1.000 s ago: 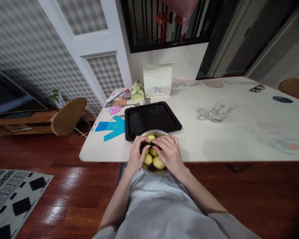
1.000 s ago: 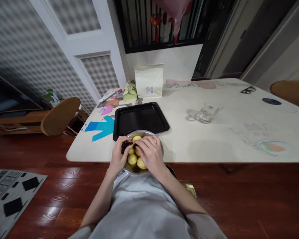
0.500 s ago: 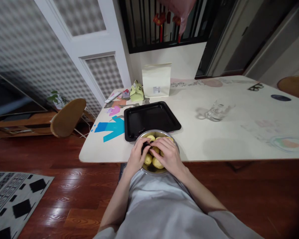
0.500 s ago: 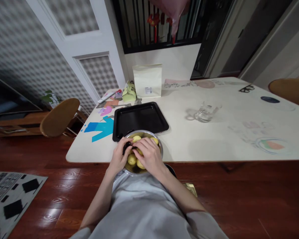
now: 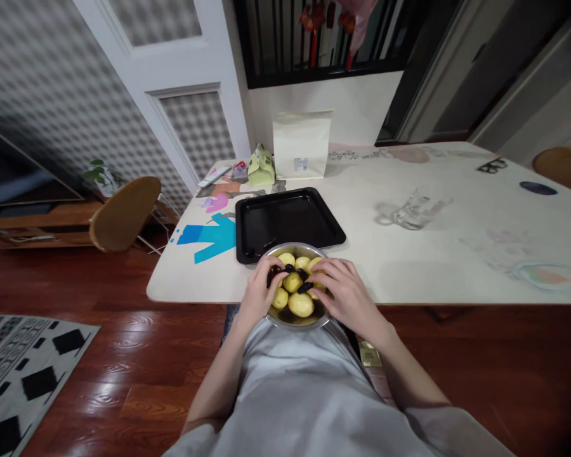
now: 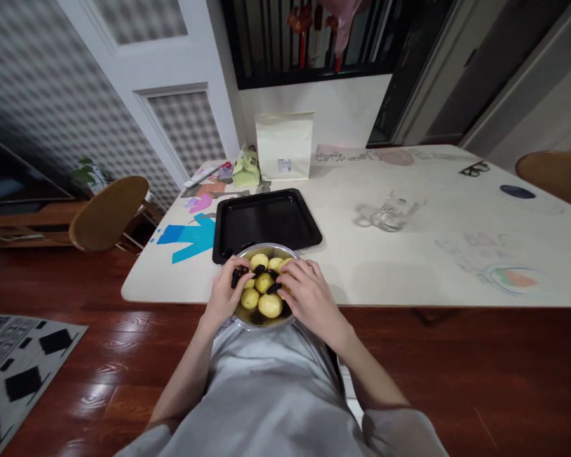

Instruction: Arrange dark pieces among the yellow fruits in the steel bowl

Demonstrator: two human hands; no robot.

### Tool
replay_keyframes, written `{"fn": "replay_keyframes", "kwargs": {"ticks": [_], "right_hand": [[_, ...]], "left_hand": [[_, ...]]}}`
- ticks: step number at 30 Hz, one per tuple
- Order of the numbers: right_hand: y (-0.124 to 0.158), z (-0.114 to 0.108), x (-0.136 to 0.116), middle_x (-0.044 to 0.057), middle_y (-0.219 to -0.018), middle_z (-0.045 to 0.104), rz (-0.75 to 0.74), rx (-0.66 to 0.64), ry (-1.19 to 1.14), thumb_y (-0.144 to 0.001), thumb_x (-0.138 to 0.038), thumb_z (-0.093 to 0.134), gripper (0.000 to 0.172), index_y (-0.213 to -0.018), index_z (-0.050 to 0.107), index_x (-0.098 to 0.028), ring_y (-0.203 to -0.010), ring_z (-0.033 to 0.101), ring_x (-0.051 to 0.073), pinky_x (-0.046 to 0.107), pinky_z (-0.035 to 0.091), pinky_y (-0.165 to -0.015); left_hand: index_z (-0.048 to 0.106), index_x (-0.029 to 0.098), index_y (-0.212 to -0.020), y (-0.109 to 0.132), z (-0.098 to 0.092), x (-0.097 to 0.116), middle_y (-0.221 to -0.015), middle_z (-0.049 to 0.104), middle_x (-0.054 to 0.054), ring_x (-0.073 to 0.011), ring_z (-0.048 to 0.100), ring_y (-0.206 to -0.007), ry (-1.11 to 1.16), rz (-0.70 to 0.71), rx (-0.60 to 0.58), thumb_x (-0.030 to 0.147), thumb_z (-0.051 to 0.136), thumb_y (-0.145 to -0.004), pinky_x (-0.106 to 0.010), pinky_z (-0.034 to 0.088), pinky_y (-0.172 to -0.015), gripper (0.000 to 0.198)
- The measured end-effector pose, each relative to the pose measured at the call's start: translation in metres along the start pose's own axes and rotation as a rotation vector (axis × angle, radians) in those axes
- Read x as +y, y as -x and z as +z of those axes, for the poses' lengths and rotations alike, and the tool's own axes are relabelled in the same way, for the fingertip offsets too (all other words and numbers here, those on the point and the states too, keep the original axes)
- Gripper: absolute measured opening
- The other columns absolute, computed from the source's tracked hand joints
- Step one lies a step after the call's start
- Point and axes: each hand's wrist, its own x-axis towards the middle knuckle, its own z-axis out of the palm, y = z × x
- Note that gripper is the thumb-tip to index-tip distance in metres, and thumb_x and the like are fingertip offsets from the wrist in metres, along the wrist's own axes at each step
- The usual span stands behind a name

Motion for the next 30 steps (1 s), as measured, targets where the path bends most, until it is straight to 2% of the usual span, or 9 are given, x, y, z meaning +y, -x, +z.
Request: {"fn": "replay_keyframes", "kwargs": {"ticks": [7,13,18,24,30], "right_hand": [[-0.002,0.001,-0.003,0.010,-0.118,0.071,-0.013,-0.009,0.058,-0.095,-0.016,0.067,0.014,-0.109,0.070,-0.018,-0.118,0.060,0.029,0.050,0.042,-0.104],[-0.011,0.011,-0.014,0.008,-0.112,0.075,-0.032,0.186,-0.033,-0.103,-0.016,0.054,0.026,-0.123,0.069,-0.023,-0.104,0.066,0.024,0.046,0.047,-0.097],[-0.017,0.021,-0.019,0.008,-0.114,0.075,-0.151,0.206,-0.043,-0.103,-0.012,0.048,0.038,-0.136,0.065,-0.023,-0.108,0.066,0.024,0.044,0.049,-0.095],[-0.017,0.029,-0.016,0.008,-0.109,0.075,-0.202,0.199,0.037,-0.105,-0.014,0.048,0.030,-0.126,0.069,-0.019,-0.104,0.065,0.024,0.042,0.049,-0.094],[-0.018,0.035,-0.015,0.008,-0.104,0.076,-0.145,0.206,0.048,-0.105,-0.016,0.050,0.023,-0.115,0.070,-0.019,-0.100,0.065,0.023,0.042,0.049,-0.090]], "left_hand": [[0.057,0.021,-0.106,-0.003,-0.002,0.004,-0.106,0.058,-0.006,-0.0189,0.061,-0.104,-0.040,0.024,-0.025,0.017,0.055,-0.102,-0.031,0.052,-0.094,0.006],[0.056,0.022,-0.121,-0.001,-0.003,0.000,-0.108,0.062,-0.006,-0.0198,0.064,-0.098,-0.027,0.013,-0.068,0.021,0.060,-0.100,-0.033,0.054,-0.089,0.021],[0.053,0.024,-0.133,0.002,-0.005,-0.006,-0.115,0.065,-0.007,-0.0200,0.064,-0.103,-0.006,0.017,-0.128,0.020,0.058,-0.101,-0.035,0.054,-0.094,0.032],[0.052,0.026,-0.139,0.001,-0.009,-0.006,-0.110,0.065,-0.007,-0.0200,0.065,-0.100,0.012,0.031,-0.230,0.018,0.054,-0.102,-0.036,0.055,-0.095,0.038],[0.054,0.026,-0.139,-0.001,-0.008,-0.002,-0.115,0.066,-0.007,-0.0183,0.064,-0.094,0.004,0.023,-0.237,0.024,0.058,-0.103,-0.034,0.055,-0.093,0.037]]}}
